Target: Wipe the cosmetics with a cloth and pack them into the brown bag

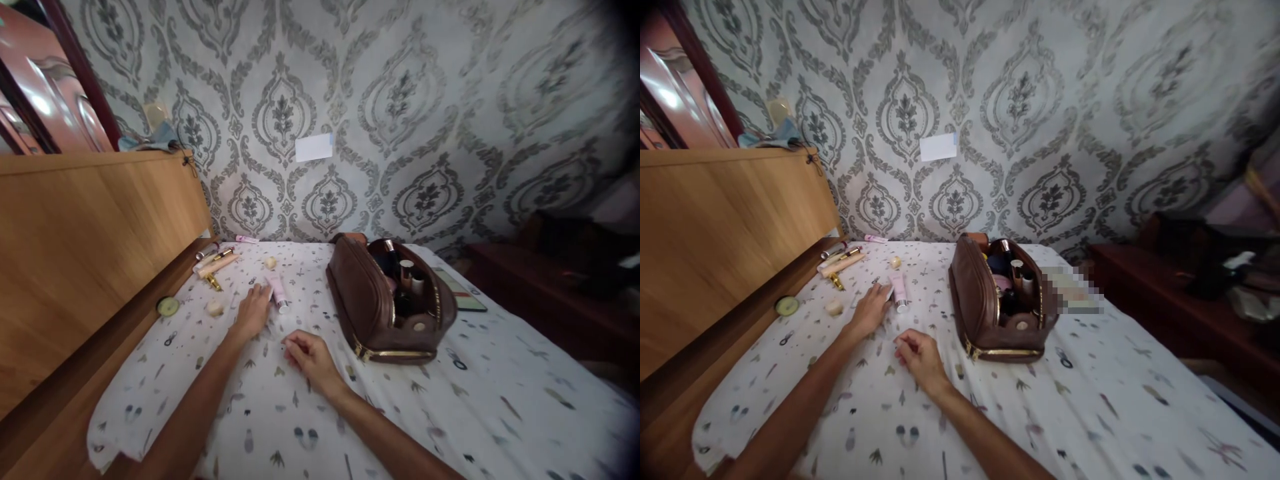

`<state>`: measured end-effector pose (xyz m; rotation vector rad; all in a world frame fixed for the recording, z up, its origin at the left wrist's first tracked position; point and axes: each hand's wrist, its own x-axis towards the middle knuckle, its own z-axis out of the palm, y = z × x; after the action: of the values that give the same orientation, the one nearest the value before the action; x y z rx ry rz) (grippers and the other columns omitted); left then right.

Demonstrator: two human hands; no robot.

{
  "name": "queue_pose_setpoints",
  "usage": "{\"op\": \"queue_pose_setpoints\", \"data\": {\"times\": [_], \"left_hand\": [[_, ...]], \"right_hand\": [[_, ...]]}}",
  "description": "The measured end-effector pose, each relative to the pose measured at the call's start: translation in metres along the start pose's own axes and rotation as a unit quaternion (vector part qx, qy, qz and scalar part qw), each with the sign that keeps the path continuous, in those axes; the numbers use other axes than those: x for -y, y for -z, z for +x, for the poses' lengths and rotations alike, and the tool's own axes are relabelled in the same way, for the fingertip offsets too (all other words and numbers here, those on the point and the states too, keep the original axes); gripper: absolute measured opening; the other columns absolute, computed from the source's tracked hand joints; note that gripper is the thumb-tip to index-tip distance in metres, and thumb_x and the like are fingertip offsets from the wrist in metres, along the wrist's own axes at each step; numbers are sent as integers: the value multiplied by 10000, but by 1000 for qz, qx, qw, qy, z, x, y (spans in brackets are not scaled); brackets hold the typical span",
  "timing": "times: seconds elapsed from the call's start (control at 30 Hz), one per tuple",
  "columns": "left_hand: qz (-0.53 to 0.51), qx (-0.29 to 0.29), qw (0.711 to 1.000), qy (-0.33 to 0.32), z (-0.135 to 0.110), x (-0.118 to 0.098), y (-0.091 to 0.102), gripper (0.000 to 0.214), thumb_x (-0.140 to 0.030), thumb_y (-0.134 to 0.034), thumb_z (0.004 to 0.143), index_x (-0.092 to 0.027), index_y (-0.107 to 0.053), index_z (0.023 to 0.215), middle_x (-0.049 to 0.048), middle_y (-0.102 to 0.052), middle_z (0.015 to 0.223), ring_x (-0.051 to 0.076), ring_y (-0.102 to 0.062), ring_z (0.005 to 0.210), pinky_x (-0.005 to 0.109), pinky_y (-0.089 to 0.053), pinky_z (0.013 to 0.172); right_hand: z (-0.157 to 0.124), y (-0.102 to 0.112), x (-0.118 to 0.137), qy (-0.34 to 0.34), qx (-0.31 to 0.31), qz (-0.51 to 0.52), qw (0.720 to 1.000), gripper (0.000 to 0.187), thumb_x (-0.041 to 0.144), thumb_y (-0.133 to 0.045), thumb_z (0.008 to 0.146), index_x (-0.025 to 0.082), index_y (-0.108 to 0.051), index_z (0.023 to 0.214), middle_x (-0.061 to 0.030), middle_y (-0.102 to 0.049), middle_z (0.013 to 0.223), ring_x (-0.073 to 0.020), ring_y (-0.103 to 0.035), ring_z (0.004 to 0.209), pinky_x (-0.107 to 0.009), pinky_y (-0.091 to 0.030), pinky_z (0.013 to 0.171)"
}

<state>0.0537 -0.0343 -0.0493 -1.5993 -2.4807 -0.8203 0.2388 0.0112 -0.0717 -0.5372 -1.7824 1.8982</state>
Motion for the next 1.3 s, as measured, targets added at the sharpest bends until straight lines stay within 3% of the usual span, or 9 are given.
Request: {"op": "queue_pose_setpoints", "data": {"times": [0.07, 0.2, 0.33, 0.43, 0.57, 0.7, 0.93, 1.07, 1.3], "left_hand": [[-17, -6, 1000, -11, -2, -1, 9, 320, -195, -461, 928, -143, -543, 1233, 176, -549, 1204, 306, -541, 1134, 457, -458, 939], [-119, 8, 990, -75, -13, -15, 26, 354, -311, -409, 984, -172, -480, 1302, 110, -581, 1193, 221, -566, 1122, 347, -451, 977], [-256, 57, 953, -149, -30, -40, 23, 366, -335, -450, 972, -167, -522, 1290, 105, -601, 1172, 220, -569, 1113, 335, -445, 977], [-213, 39, 959, -185, -38, -52, 12, 396, -320, -420, 983, -171, -499, 1341, 123, -583, 1209, 232, -536, 1164, 368, -417, 1021], [-100, -14, 967, -232, -43, -52, 3, 438, -304, -378, 996, -200, -431, 1418, 132, -547, 1271, 245, -512, 1198, 397, -427, 1021], [-14, -75, 953, -295, -46, -50, 0, 380, -282, -393, 990, -171, -518, 1331, 148, -578, 1201, 263, -544, 1135, 392, -469, 945], [-156, -88, 962, -208, -46, -54, 4, 362, -274, -287, 1017, -160, -519, 1271, 123, -594, 1186, 212, -560, 1129, 361, -444, 990], [-169, -60, 960, -216, -47, -51, 1, 337, -272, -296, 1015, -173, -532, 1235, 102, -624, 1121, 207, -573, 1078, 370, -450, 972], [-172, -69, 961, -205, -47, -52, -5, 371, -310, -350, 1003, -180, -453, 1334, 131, -564, 1233, 231, -538, 1166, 401, -441, 1002]], "right_hand": [[1, 3, 3, 2, -23, 47, 999, 338, 522, -727, 708, 199, -649, 768, 11, -616, 617, -125, -535, 509, -240, -380, 469], [3, 7, 9, -10, -57, 177, 983, 493, 514, -784, 687, 220, -666, 1064, -41, -686, 902, -174, -664, 720, -249, -462, 539], [4, 11, 10, -28, -22, 304, 952, 486, 467, -830, 670, 200, -687, 1050, -39, -687, 914, -155, -662, 753, -244, -491, 590], [6, 14, 9, -25, -14, 341, 940, 408, 393, -870, 640, 172, -712, 944, 3, -667, 785, -102, -618, 661, -211, -477, 583], [7, 16, 8, -39, -29, 365, 930, 350, 384, -870, 649, 159, -708, 863, 18, -662, 748, -77, -601, 627, -198, -475, 596], [5, 14, 10, -54, 10, 374, 926, 383, 389, -884, 624, 153, -690, 855, 28, -650, 715, -86, -605, 626, -199, -460, 576], [3, 16, 15, -63, 31, 402, 913, 342, 305, -881, 652, 160, -672, 881, 23, -679, 774, -85, -652, 714, -180, -482, 643], [4, 17, 14, -53, 34, 415, 908, 310, 222, -881, 645, 160, -673, 867, 39, -672, 778, -65, -649, 703, -180, -531, 733], [10, 18, 6, -54, -12, 476, 878, 337, 134, -893, 596, 161, -692, 864, 27, -730, 869, -84, -689, 819, -207, -547, 861]]}}
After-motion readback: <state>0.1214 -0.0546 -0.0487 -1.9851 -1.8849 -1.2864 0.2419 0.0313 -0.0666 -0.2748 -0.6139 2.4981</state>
